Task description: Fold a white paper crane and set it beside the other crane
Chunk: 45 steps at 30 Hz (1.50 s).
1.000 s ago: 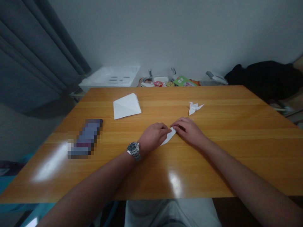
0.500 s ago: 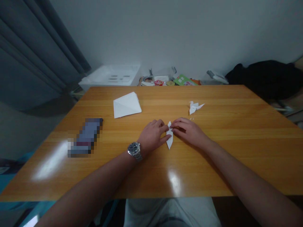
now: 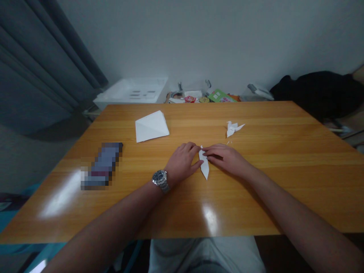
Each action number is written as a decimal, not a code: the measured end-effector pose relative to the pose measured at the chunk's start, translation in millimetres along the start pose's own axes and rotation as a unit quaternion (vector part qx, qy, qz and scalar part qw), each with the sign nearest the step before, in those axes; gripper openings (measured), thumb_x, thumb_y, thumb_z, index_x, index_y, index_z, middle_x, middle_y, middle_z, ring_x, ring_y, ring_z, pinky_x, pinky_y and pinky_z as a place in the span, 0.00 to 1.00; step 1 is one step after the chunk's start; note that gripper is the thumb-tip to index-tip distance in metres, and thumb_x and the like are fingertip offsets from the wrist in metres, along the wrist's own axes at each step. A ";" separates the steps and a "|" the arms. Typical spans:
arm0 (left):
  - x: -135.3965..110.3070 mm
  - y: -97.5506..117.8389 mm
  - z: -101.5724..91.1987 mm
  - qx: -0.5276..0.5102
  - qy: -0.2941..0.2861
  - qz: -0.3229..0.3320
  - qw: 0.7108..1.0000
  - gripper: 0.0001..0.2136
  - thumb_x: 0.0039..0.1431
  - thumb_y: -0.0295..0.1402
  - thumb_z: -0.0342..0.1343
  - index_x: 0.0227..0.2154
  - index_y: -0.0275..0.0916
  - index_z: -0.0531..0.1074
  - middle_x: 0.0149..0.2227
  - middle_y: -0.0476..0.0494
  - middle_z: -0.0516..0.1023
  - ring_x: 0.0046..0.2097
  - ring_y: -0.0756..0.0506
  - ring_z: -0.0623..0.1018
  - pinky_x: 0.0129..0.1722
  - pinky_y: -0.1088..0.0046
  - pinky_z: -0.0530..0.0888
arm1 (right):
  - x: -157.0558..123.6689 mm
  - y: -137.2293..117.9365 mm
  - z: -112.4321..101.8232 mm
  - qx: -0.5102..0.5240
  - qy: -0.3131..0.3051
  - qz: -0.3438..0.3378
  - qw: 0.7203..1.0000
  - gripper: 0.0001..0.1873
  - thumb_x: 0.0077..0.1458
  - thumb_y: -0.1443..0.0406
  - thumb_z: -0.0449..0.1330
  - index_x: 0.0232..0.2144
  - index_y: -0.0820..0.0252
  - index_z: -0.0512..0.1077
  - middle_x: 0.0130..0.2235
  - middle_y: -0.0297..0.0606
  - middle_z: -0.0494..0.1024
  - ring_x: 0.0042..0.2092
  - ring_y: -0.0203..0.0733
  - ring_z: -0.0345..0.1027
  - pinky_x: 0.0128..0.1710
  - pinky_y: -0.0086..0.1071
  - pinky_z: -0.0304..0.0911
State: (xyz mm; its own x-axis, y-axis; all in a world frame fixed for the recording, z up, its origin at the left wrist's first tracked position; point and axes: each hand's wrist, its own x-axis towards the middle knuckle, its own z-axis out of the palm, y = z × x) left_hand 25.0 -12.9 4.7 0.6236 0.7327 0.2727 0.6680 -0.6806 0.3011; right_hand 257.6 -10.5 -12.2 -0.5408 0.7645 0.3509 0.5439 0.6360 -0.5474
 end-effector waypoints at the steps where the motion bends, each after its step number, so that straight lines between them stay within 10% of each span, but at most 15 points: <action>1: -0.1 -0.3 0.2 0.001 0.000 -0.001 1.000 0.18 0.66 0.41 0.55 0.55 0.39 0.69 0.52 0.39 0.71 0.52 0.39 0.71 0.55 0.59 0.69 | -0.1 0.3 0.4 0.002 0.000 -0.001 1.000 0.11 0.62 0.67 0.61 0.46 0.53 0.79 0.51 0.42 0.81 0.51 0.48 0.75 0.52 0.48 0.69; 30: -2.2 -5.0 2.9 0.016 0.013 -0.015 1.000 0.14 0.66 0.36 0.54 0.52 0.42 0.73 0.55 0.39 0.72 0.56 0.39 0.71 0.59 0.57 0.67 | -0.6 -4.2 2.1 0.045 0.022 -0.027 0.998 0.08 0.60 0.70 0.60 0.39 0.55 0.77 0.45 0.42 0.77 0.46 0.44 0.73 0.48 0.39 0.70; 45: 4.9 -3.3 3.3 -0.010 -0.014 0.002 1.000 0.07 0.68 0.36 0.54 0.42 0.42 0.74 0.44 0.43 0.76 0.44 0.44 0.76 0.45 0.68 0.73 | 1.5 -4.2 7.1 0.029 0.038 -0.008 0.999 0.09 0.58 0.72 0.61 0.40 0.56 0.75 0.43 0.41 0.77 0.45 0.45 0.72 0.47 0.40 0.69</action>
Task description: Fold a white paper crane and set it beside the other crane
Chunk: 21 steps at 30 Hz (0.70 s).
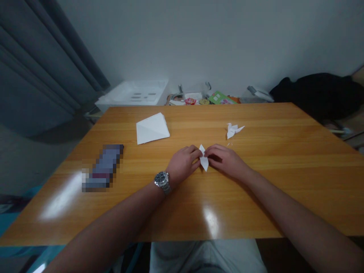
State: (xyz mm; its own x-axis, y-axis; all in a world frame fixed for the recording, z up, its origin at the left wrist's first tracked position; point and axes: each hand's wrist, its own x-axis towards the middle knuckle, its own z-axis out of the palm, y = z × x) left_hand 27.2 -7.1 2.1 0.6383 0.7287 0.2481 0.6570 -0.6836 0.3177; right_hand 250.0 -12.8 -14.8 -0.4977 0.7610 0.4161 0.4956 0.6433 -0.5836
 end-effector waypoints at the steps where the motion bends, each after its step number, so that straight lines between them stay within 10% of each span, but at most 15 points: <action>1: 0.0 -0.2 0.1 0.002 -0.001 -0.002 1.000 0.07 0.68 0.36 0.54 0.41 0.41 0.74 0.43 0.44 0.76 0.44 0.44 0.76 0.44 0.68 0.73 | 0.0 -0.1 0.5 -0.004 -0.003 -0.005 1.000 0.09 0.58 0.72 0.61 0.41 0.56 0.75 0.44 0.42 0.77 0.46 0.46 0.72 0.47 0.40 0.69; 21: 1.6 -4.9 3.0 -0.011 0.015 0.000 1.000 0.07 0.68 0.34 0.54 0.39 0.40 0.76 0.42 0.44 0.77 0.42 0.45 0.76 0.44 0.67 0.73 | 2.3 -5.2 2.3 -0.021 -0.010 0.016 1.000 0.04 0.63 0.68 0.59 0.38 0.56 0.74 0.42 0.41 0.77 0.44 0.45 0.72 0.46 0.39 0.68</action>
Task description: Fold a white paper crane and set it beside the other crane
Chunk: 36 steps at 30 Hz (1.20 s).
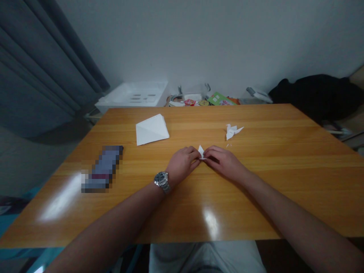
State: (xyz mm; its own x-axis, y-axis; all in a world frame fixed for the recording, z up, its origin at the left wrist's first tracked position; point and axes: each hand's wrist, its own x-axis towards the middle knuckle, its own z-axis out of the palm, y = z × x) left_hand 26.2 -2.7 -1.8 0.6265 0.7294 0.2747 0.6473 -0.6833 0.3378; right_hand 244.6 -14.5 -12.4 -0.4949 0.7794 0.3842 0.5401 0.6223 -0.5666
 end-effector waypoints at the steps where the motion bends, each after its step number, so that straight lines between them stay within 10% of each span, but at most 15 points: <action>1: 0.4 0.1 0.4 -0.005 0.005 -0.001 1.000 0.07 0.68 0.35 0.54 0.39 0.40 0.75 0.42 0.44 0.77 0.43 0.45 0.75 0.45 0.67 0.73 | 0.3 1.1 0.3 0.007 0.003 0.005 1.000 0.04 0.63 0.67 0.59 0.37 0.56 0.74 0.42 0.41 0.77 0.44 0.45 0.72 0.46 0.39 0.68; 36: 7.5 -5.4 9.4 -0.081 0.037 -0.029 0.996 0.06 0.64 0.33 0.57 0.31 0.38 0.73 0.48 0.42 0.75 0.49 0.42 0.74 0.54 0.62 0.70 | 7.4 7.9 3.5 -0.017 -0.001 0.045 0.999 0.03 0.63 0.66 0.59 0.35 0.59 0.72 0.40 0.42 0.76 0.43 0.45 0.70 0.45 0.39 0.66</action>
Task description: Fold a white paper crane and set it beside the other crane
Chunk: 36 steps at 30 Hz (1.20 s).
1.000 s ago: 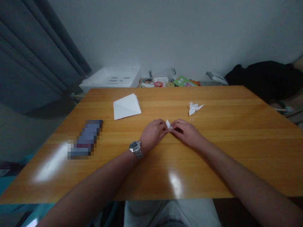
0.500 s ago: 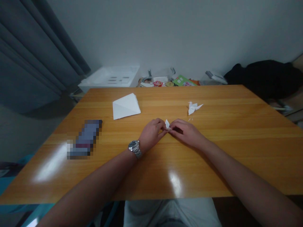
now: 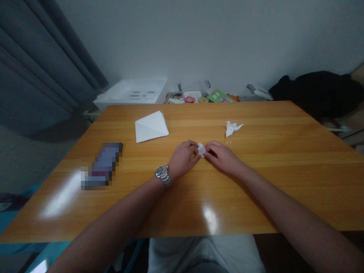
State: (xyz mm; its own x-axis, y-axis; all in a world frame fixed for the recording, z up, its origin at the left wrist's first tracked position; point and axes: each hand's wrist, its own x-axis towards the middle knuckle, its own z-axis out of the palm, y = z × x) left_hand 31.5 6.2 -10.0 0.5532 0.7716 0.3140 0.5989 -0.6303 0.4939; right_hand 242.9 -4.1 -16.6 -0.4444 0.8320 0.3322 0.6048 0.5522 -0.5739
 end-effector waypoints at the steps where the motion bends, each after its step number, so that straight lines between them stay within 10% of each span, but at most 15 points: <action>1: -0.1 0.0 0.0 -0.004 0.000 0.000 1.000 0.06 0.64 0.33 0.57 0.31 0.38 0.73 0.48 0.42 0.75 0.49 0.42 0.74 0.53 0.62 0.70 | -0.1 -0.2 0.2 0.003 0.003 0.005 1.000 0.03 0.62 0.66 0.59 0.35 0.59 0.72 0.39 0.41 0.76 0.42 0.45 0.70 0.44 0.38 0.66; 9: -1.7 4.4 -1.6 0.002 0.006 -0.037 0.999 0.06 0.61 0.32 0.59 0.36 0.40 0.67 0.38 0.46 0.75 0.41 0.43 0.74 0.42 0.66 0.71 | -2.5 -3.7 3.7 0.136 0.027 0.086 0.987 0.09 0.57 0.69 0.62 0.40 0.55 0.67 0.37 0.34 0.77 0.37 0.40 0.74 0.38 0.34 0.69; 36: -4.2 8.6 -2.1 0.059 0.009 -0.020 0.998 0.09 0.65 0.40 0.57 0.40 0.39 0.73 0.44 0.42 0.75 0.45 0.43 0.76 0.48 0.65 0.72 | -13.2 -1.4 -6.5 -0.096 -0.025 -0.051 0.994 0.16 0.66 0.63 0.57 0.52 0.60 0.77 0.58 0.50 0.75 0.58 0.51 0.70 0.59 0.47 0.67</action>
State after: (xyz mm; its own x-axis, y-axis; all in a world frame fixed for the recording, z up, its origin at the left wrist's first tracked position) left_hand 33.1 -2.4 -5.4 0.5167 0.7977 0.3111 0.6854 -0.6031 0.4080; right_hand 252.2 -15.5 -15.3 -0.5397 0.7697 0.3411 0.6678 0.6381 -0.3833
